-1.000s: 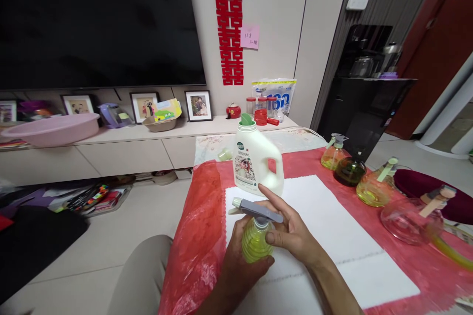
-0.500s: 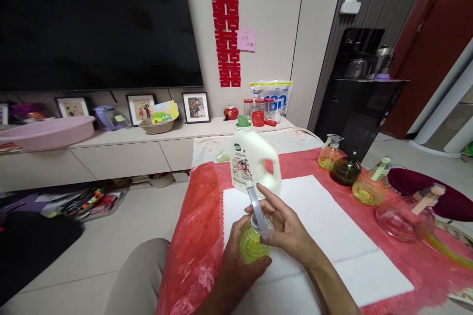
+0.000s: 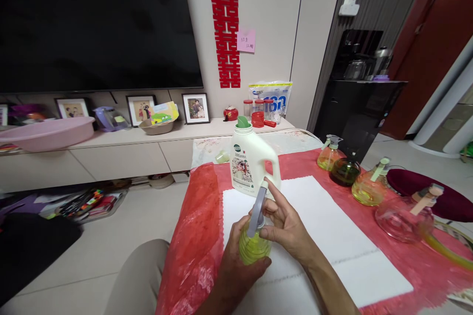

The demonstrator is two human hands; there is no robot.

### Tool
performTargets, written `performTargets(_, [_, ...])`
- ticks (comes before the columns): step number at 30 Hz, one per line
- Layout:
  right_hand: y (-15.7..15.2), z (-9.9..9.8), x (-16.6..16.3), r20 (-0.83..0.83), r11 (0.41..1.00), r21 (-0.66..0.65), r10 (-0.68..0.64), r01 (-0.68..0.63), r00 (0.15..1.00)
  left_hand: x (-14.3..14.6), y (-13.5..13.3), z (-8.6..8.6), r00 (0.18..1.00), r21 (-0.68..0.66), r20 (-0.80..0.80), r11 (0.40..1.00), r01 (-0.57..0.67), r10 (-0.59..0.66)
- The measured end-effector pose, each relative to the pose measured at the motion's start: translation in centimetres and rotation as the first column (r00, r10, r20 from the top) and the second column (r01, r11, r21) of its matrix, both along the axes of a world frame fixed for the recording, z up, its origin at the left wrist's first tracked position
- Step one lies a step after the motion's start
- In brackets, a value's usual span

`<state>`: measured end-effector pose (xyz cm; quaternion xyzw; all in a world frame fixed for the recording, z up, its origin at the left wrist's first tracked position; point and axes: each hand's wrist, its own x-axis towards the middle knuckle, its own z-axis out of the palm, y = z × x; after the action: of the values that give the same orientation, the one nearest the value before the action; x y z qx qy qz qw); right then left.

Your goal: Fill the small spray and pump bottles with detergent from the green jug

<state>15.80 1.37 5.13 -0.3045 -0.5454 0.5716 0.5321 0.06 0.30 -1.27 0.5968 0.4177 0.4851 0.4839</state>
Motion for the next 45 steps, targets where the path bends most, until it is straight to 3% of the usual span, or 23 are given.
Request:
performTargets(5, [-0.6, 0.7, 0.4, 0.005, 0.994, -0.047, 0.095, -0.095, 0.995, -0.2, -0.1, 0.1, 1.0, -0.013, -0.002, 1.0, 0.01, -0.01])
performTargets(16, [-0.4, 0.7, -1.3, -0.133, 0.996, -0.059, -0.082, 0.074, 0.988, 0.0, -0.2, 0.2, 0.998, -0.042, -0.049, 0.999, -0.033, 0.03])
performTargets(21, [-0.4, 0.6, -0.9, -0.239, 0.993, -0.115, -0.042, 0.015, 0.97, -0.1, -0.2, 0.5, 1.0, -0.043, -0.006, 0.999, 0.005, -0.005])
performTargets(27, [0.1, -0.3, -0.4, -0.282, 0.974, -0.223, -0.036, -0.029, 0.959, -0.1, -0.4, 0.8, 0.999, -0.082, -0.014, 0.996, -0.044, 0.043])
performTargets(35, [0.4, -2.8, 0.4, -0.119, 0.969, -0.191, 0.137, -0.158, 0.983, -0.3, -0.6, 1.2, 1.0, -0.113, -0.013, 0.994, 0.006, -0.007])
performTargets(41, [0.0, -1.2, -0.1, -0.054, 0.993, -0.095, 0.07, -0.075, 0.996, -0.2, -0.6, 1.0, 1.0, -0.067, 0.011, 0.997, 0.027, -0.026])
performTargets(45, [-0.4, 0.0, -0.2, 0.085, 1.0, -0.003, 0.031, -0.031, 0.996, -0.2, -0.6, 0.4, 1.0, -0.034, 0.009, 0.999, 0.011, -0.011])
